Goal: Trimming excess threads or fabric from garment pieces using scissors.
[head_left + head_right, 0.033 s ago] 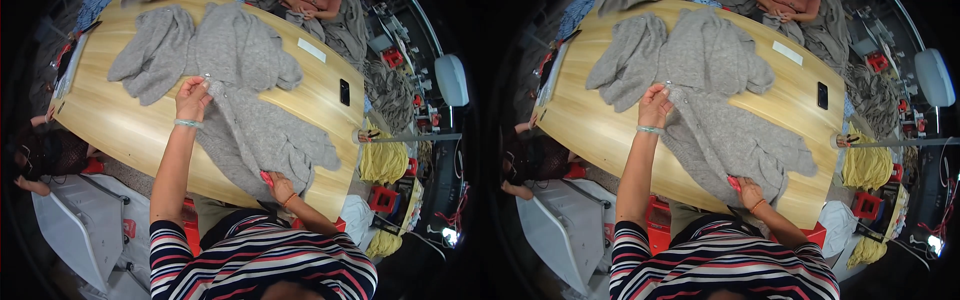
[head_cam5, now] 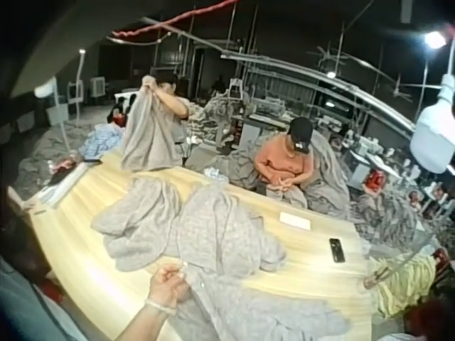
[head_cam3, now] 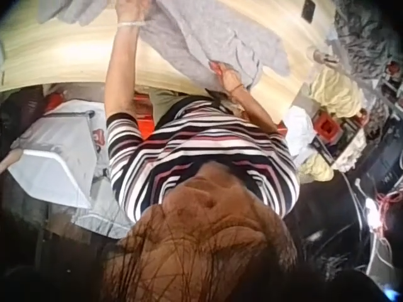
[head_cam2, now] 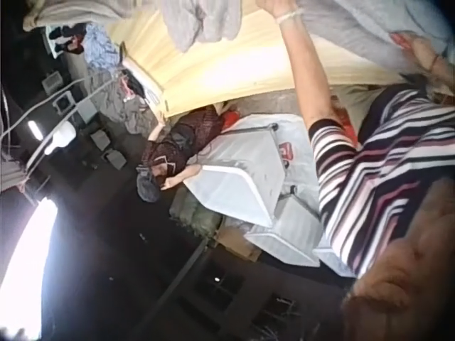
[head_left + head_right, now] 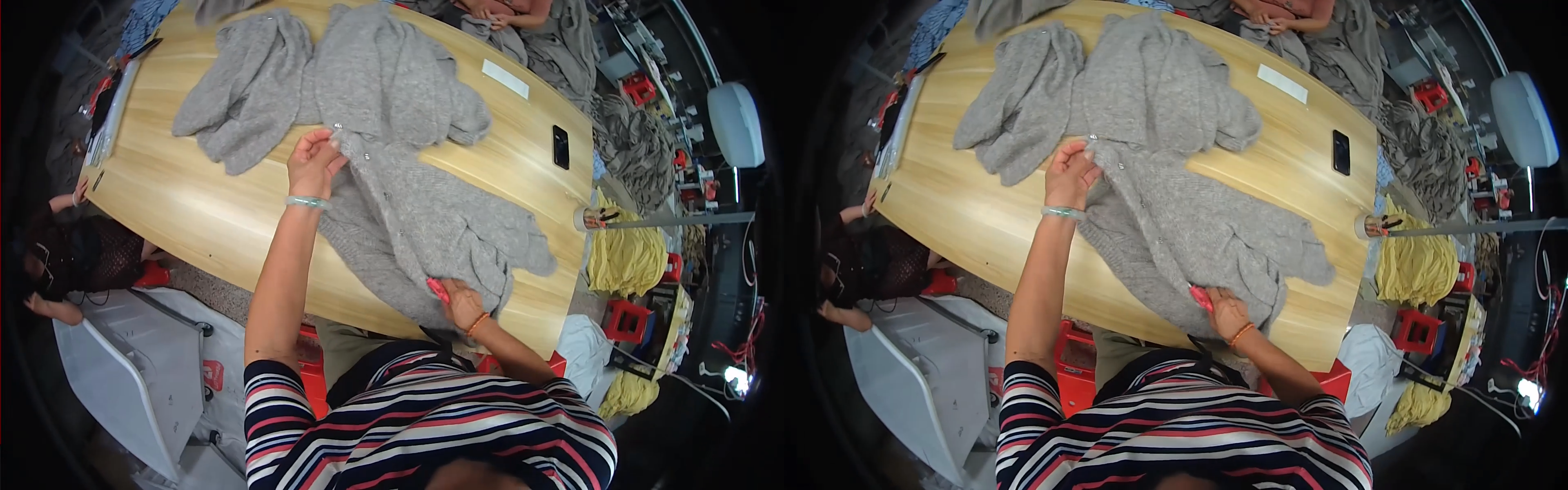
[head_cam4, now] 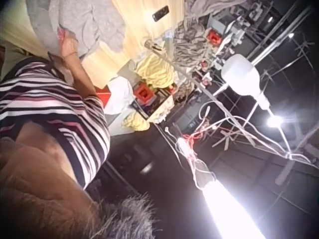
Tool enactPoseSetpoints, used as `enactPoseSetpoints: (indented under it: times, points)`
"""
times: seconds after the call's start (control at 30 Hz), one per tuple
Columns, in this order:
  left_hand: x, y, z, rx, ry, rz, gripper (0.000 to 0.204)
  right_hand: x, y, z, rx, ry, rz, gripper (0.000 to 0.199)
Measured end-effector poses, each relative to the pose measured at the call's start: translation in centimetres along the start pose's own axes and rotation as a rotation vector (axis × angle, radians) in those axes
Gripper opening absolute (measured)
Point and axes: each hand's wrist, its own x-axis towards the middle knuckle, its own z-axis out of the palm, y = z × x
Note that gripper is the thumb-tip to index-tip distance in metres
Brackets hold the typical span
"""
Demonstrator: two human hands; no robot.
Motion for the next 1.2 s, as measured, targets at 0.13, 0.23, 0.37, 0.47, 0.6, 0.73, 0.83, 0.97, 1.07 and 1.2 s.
enactPoseSetpoints:
  times: [0.13,0.23,0.37,0.47,0.6,0.73,0.83,0.97,1.07,1.2]
  points:
    - [-2.2,-7.0,-5.1,0.533,-0.045,0.212,0.027,1.2,5.6,-6.3,-0.100,0.440,0.054,0.034]
    - [-8.1,-9.4,-6.1,1.166,-0.416,0.583,0.036,3.2,9.8,-14.1,-0.058,0.635,0.340,0.031]
    - [-12.8,-10.6,-5.9,1.533,-0.706,0.586,0.042,3.5,8.7,-17.8,-0.031,0.656,0.328,0.043]
    - [-12.2,-12.2,-6.4,1.662,-0.731,0.658,0.038,2.3,4.6,-14.6,-0.005,0.503,0.154,0.045]
    - [-10.7,-12.4,-7.9,1.693,-0.736,0.596,0.028,0.9,0.9,-5.1,0.079,0.237,0.000,0.041]
    - [-10.2,-8.6,-7.6,1.528,-0.811,0.241,0.025,1.6,2.4,1.3,0.088,0.247,0.081,0.036]
    - [-9.1,-5.1,-8.7,1.190,-0.789,-0.015,0.019,1.7,3.6,1.0,0.165,0.125,0.143,0.033]
    - [-5.5,-1.6,-8.5,1.068,-0.377,-0.213,0.020,1.5,3.2,-4.0,0.218,-0.056,0.112,0.032]
    - [-2.8,-4.6,-11.2,1.190,-0.217,0.056,0.024,2.5,3.2,-4.2,0.259,0.115,0.136,0.033]
    - [-6.9,-10.2,-6.8,1.567,-0.066,0.727,0.039,2.6,3.1,-3.4,0.219,0.122,0.190,0.029]
